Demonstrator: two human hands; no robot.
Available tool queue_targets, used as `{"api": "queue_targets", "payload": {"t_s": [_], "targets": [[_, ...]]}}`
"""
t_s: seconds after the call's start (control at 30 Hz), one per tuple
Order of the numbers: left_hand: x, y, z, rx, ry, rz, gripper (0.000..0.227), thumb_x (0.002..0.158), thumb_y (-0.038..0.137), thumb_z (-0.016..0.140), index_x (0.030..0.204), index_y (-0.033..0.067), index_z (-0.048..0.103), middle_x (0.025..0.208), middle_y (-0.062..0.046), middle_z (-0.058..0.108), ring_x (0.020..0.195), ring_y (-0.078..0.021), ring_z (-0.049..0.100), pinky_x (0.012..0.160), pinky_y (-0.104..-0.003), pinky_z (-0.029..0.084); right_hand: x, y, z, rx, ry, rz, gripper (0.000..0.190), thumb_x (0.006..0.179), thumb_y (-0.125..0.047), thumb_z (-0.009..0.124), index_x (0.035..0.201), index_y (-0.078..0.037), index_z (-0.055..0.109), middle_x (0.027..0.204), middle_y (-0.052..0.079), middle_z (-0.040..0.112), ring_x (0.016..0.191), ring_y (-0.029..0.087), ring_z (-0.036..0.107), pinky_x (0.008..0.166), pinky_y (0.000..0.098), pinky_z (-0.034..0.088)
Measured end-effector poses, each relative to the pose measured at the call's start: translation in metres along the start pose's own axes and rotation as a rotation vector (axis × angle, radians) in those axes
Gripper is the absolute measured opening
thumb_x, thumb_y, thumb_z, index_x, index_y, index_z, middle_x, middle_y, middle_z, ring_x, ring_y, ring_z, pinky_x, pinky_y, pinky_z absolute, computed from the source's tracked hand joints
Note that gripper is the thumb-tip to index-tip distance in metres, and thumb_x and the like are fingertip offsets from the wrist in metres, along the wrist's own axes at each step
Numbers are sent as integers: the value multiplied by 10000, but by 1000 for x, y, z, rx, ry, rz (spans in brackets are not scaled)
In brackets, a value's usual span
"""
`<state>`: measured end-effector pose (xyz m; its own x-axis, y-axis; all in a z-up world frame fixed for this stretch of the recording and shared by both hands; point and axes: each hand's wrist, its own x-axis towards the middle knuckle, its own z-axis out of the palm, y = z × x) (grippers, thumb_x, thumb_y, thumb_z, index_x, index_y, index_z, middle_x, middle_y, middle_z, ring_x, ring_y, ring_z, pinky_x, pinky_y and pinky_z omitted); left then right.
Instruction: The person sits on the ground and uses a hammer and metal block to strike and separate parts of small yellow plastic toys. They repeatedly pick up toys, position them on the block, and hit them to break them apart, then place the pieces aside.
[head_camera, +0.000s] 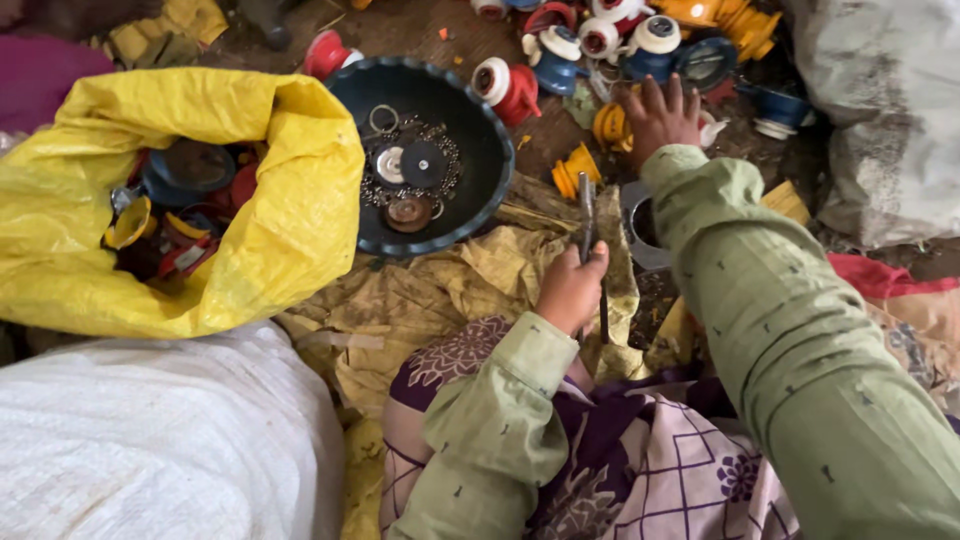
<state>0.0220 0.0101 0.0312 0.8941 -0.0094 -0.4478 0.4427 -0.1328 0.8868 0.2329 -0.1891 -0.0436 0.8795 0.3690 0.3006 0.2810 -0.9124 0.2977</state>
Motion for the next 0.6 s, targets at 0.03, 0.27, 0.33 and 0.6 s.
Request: {"api": "queue_targets", "payload": {"t_s": [0.03, 0.27, 0.33, 0.6], "targets": [[0, 0, -2, 48, 29, 78, 441, 979, 461, 579, 908, 31, 645, 653, -95, 644, 592, -278, 658, 559, -442, 508, 1, 1, -1, 76, -74, 2, 675, 897, -202, 738, 1516, -231, 470, 1606, 145, 438, 1514, 420, 365, 1208, 674, 246], [8, -10, -7, 426, 10, 125, 450, 999, 409, 555, 1040, -22, 678, 972, -277, 712, 952, -479, 659, 838, -559, 509, -18, 47, -102, 598, 151, 187, 722, 828, -201, 843, 1444, -73, 489, 1402, 154, 494, 1334, 377, 474, 1154, 574, 440], [5, -12, -8, 444, -40, 70, 424, 981, 385, 558, 1063, -11, 684, 1032, -285, 715, 1020, -474, 663, 891, -551, 515, -47, 50, -138, 1165, 383, 169, 839, 863, -140, 848, 1528, -43, 345, 1480, 159, 356, 1382, 312, 463, 1209, 541, 506], [13, -30, -9, 849, -107, 14, 397, 828, 359, 712, 1083, 54, 717, 1142, -201, 702, 1101, -396, 662, 952, -517, 503, -216, 24, -161, 661, 188, 367, 687, 745, -261, 792, 1385, -150, 569, 1363, 228, 556, 1344, 409, 497, 1159, 550, 425]]}}
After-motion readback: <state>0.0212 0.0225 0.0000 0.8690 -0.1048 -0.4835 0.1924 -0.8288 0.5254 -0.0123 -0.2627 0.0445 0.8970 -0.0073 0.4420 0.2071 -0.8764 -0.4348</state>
